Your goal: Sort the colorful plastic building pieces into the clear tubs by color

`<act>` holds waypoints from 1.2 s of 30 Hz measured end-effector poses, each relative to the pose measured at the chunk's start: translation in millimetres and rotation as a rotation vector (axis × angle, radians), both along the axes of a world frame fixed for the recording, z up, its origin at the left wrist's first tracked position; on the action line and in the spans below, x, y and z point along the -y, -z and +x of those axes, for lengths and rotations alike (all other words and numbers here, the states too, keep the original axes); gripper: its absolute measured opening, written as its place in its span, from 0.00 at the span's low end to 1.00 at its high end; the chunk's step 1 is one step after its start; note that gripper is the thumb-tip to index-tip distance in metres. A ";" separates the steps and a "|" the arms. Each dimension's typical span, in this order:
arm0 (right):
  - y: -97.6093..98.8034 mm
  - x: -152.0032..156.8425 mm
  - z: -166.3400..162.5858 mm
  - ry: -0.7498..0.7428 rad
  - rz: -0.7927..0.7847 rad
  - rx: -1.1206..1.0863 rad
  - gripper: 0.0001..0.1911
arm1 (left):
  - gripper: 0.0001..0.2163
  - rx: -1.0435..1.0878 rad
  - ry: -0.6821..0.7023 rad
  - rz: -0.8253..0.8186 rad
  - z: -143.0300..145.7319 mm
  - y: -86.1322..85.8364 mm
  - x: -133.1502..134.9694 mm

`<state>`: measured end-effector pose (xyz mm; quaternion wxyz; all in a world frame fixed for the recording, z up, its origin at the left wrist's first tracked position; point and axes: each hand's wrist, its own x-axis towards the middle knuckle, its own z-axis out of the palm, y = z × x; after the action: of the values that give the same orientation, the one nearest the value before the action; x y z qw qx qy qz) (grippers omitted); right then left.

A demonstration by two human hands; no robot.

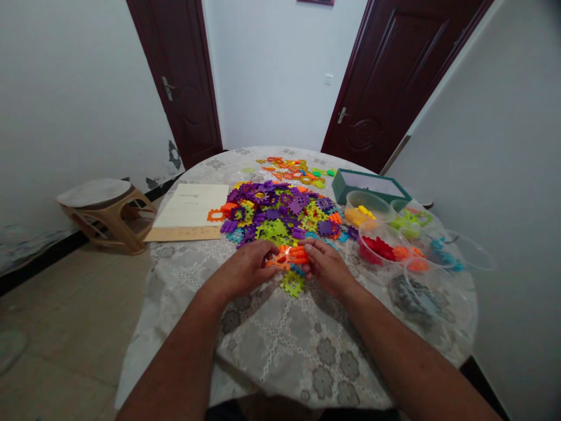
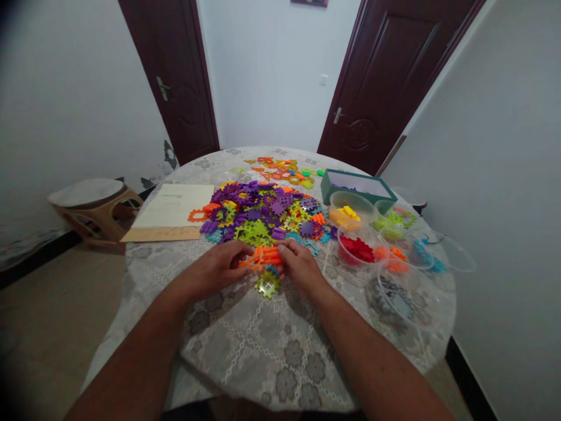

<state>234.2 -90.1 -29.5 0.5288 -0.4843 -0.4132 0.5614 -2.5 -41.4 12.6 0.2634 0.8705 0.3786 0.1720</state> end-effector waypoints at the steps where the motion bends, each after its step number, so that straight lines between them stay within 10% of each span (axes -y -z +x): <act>1: -2.0 0.5 -2.1 -0.011 -0.015 -0.067 0.20 | 0.12 0.024 -0.011 0.024 1.9 1.2 0.2; 17: -11.7 -1.7 -2.7 -0.064 0.062 -0.010 0.29 | 0.10 0.227 -0.064 0.297 37.2 33.9 0.7; 23: -16.1 1.7 -0.5 -0.060 0.081 0.092 0.15 | 0.13 0.215 0.027 0.270 32.7 34.7 -1.3; 36: -15.7 -2.6 16.9 0.104 -0.045 -0.015 0.17 | 0.18 -0.129 -0.054 0.183 43.8 35.1 -1.8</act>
<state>251.1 -87.4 -13.8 0.5496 -0.5125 -0.3707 0.5458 41.4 -39.6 -22.5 0.1532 0.8896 0.4009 0.1565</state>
